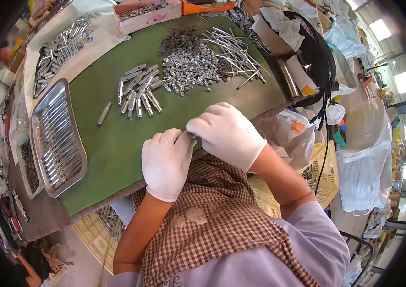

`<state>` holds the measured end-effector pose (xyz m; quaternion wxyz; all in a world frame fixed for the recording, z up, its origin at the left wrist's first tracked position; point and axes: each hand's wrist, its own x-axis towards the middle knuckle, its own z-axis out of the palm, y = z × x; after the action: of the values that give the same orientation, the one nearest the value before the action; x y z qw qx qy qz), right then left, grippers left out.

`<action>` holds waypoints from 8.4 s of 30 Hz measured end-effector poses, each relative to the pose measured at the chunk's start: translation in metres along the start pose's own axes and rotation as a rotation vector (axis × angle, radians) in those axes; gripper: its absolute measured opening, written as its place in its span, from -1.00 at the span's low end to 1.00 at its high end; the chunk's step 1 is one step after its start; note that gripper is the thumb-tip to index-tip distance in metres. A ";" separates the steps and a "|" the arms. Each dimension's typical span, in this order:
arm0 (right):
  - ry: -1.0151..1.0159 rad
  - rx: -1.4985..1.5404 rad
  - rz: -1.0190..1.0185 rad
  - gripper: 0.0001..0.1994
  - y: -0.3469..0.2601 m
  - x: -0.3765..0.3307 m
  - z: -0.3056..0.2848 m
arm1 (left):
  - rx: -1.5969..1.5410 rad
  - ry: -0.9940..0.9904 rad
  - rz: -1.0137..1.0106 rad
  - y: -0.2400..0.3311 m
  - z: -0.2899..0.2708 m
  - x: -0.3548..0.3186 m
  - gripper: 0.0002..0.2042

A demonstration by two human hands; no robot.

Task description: Assembling small metal components using a thin metal tool at a workbench.

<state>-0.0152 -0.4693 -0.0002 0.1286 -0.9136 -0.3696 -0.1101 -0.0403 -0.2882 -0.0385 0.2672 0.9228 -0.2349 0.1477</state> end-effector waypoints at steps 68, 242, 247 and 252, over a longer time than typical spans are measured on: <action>0.128 0.114 0.523 -0.28 -0.018 -0.065 -0.002 | -0.036 0.107 -0.070 0.003 0.005 0.006 -0.89; 0.215 -0.121 0.069 -0.61 0.014 -0.035 0.002 | -0.078 0.036 0.012 0.006 0.013 0.017 -0.88; 0.364 -0.087 0.243 -0.59 0.027 -0.047 -0.001 | -0.075 0.048 0.005 0.007 0.013 0.020 -0.89; 0.355 -0.368 0.504 -0.72 0.076 -0.051 -0.007 | -0.090 0.074 0.023 0.010 0.014 0.024 -0.86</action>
<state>0.0020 -0.5568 -0.0207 0.0471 -0.9506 -0.0784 -0.2965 -0.0230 -0.3125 -0.0359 0.3153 0.9009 -0.2421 0.1740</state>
